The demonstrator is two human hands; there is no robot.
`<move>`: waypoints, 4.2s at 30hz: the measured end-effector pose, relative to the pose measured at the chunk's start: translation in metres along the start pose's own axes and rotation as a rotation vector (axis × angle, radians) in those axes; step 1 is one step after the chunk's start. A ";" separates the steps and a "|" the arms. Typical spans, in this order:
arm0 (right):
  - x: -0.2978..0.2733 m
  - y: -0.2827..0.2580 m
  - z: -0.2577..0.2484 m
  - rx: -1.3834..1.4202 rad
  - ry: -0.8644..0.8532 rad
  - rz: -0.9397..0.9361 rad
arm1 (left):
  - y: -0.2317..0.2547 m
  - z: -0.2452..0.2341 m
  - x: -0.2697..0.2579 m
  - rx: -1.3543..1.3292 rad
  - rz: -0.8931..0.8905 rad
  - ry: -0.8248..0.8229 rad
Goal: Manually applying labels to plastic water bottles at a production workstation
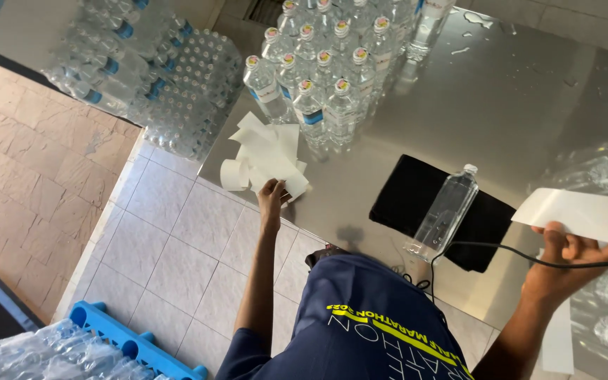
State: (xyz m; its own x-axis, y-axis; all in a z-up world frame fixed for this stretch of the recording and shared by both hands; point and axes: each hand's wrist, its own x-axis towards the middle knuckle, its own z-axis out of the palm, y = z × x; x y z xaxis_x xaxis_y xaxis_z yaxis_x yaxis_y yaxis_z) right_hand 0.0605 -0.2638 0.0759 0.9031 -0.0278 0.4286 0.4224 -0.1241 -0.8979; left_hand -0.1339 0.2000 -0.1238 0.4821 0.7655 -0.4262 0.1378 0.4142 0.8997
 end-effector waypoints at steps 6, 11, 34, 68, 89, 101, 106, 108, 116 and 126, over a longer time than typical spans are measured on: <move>-0.002 0.047 -0.029 -0.345 0.038 0.023 | -0.072 -0.031 0.046 0.266 0.090 0.078; -0.005 0.056 -0.028 -0.979 -0.062 -0.226 | -0.025 0.011 0.000 0.837 0.376 0.200; -0.004 0.020 0.044 -0.328 -0.104 -0.406 | 0.096 0.263 -0.191 -0.163 0.064 -0.969; -0.069 0.150 0.040 0.241 0.251 0.924 | -0.076 0.280 -0.119 -0.085 -0.275 -0.407; -0.061 0.186 0.050 0.387 0.325 0.991 | -0.149 0.301 -0.075 0.077 -0.186 -0.357; -0.073 0.199 0.048 0.401 0.374 1.018 | -0.121 0.302 -0.093 0.111 -0.238 -0.336; -0.073 0.197 0.048 0.377 0.347 1.035 | -0.121 0.300 -0.093 0.077 -0.233 -0.336; -0.075 0.200 0.048 0.369 0.348 1.029 | -0.118 0.299 -0.094 0.083 -0.233 -0.338; -0.078 0.204 0.046 0.344 0.320 1.023 | -0.123 0.298 -0.092 0.064 -0.226 -0.365; -0.073 0.199 0.049 0.341 0.306 1.015 | -0.093 0.302 -0.099 0.094 -0.222 -0.377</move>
State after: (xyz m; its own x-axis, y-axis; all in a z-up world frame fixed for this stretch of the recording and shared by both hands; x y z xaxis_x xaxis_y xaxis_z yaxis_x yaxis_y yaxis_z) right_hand 0.0823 -0.2380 -0.1386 0.8038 -0.2110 -0.5562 -0.4597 0.3732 -0.8059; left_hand 0.0672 -0.0629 -0.1372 0.7109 0.4229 -0.5619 0.3437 0.4881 0.8022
